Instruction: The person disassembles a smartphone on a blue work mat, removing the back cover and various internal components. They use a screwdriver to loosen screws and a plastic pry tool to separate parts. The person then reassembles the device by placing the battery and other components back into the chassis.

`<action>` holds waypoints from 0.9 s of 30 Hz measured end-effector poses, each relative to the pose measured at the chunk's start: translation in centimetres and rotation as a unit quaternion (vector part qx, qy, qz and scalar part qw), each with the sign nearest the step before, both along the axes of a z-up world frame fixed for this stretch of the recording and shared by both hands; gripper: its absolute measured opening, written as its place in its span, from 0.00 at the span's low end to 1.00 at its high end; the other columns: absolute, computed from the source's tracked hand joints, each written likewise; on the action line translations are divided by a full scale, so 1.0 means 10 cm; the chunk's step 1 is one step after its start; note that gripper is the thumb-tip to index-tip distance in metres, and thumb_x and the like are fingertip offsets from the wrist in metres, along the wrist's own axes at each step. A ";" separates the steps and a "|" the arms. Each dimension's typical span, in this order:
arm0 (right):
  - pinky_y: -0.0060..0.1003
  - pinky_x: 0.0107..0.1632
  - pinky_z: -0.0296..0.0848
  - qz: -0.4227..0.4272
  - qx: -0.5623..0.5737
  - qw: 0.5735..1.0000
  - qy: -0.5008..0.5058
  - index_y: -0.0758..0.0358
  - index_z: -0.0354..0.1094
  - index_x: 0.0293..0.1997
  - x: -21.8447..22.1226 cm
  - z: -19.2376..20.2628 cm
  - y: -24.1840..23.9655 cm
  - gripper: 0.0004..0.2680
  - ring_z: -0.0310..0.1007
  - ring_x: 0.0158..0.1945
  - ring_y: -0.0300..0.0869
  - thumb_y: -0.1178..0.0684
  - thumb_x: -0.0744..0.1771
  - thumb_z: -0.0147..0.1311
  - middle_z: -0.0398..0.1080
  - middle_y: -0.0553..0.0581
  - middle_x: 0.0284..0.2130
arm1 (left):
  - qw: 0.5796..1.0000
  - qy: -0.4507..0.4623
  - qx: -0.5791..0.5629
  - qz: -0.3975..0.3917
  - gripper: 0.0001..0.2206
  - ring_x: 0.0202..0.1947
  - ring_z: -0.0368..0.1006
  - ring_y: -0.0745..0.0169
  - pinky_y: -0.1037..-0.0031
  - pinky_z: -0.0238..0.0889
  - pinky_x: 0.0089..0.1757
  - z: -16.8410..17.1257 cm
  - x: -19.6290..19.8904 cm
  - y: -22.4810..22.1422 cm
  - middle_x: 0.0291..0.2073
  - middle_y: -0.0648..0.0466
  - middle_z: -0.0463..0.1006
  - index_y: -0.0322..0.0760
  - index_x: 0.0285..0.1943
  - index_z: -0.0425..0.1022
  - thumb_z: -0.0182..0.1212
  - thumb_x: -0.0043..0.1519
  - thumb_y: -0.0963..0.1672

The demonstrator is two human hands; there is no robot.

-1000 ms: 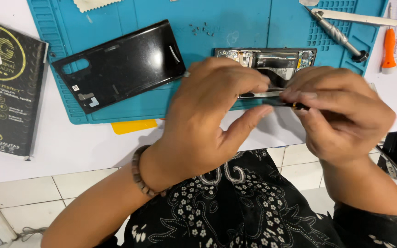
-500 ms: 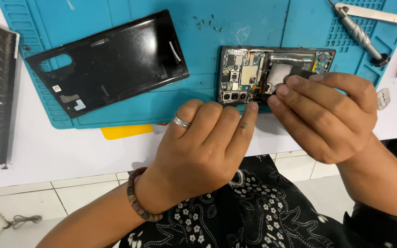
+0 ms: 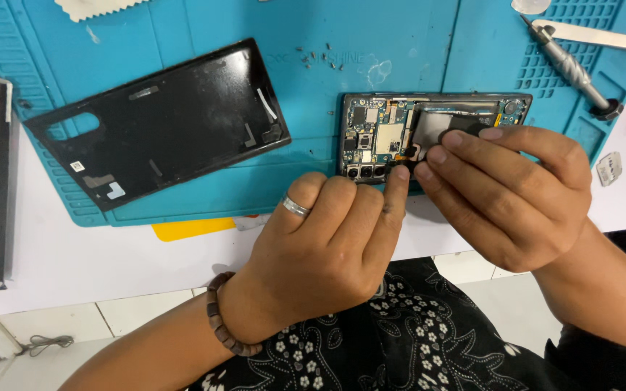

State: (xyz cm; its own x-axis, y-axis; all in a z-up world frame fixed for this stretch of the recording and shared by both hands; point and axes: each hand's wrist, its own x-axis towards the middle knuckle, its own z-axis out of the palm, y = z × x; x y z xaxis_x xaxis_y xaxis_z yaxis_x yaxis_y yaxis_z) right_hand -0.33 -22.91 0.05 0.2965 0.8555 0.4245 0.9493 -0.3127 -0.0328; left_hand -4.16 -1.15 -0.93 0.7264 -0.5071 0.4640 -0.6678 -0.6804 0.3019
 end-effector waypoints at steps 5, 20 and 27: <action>0.41 0.41 0.71 -0.003 -0.008 1.000 0.008 0.75 0.76 0.36 0.00 0.00 -0.01 0.05 0.77 0.36 0.51 0.70 0.64 0.53 0.76 0.66 0.34 | 1.000 0.009 0.009 -0.009 0.05 0.24 0.57 0.65 0.75 0.52 0.33 0.00 0.01 0.00 0.21 0.60 0.63 0.40 0.40 0.79 0.58 0.66 0.40; 0.40 0.39 0.72 -0.006 -0.008 0.999 0.033 0.74 0.76 0.35 0.01 0.01 0.00 0.05 0.77 0.36 0.50 0.69 0.64 0.52 0.76 0.65 0.33 | 0.999 0.029 0.019 -0.005 0.02 0.28 0.56 0.65 0.75 0.52 0.35 -0.04 -0.02 -0.03 0.21 0.62 0.60 0.45 0.39 0.81 0.67 0.66 0.43; 0.40 0.41 0.71 -0.013 -0.012 0.999 0.028 0.73 0.76 0.35 -0.01 0.01 -0.01 0.05 0.77 0.37 0.49 0.70 0.64 0.54 0.76 0.64 0.34 | 0.998 -0.001 0.062 -0.005 0.10 0.28 0.59 0.67 0.77 0.53 0.37 -0.01 -0.01 -0.04 0.23 0.63 0.62 0.43 0.45 0.81 0.52 0.67 0.42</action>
State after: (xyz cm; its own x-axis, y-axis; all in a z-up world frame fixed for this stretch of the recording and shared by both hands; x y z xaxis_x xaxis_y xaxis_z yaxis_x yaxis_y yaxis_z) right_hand -0.38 -22.99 0.15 0.3408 0.8573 0.3859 0.9379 -0.3380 -0.0775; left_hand -4.21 -1.59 -1.07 0.7201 -0.5673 0.3996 -0.6751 -0.7059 0.2145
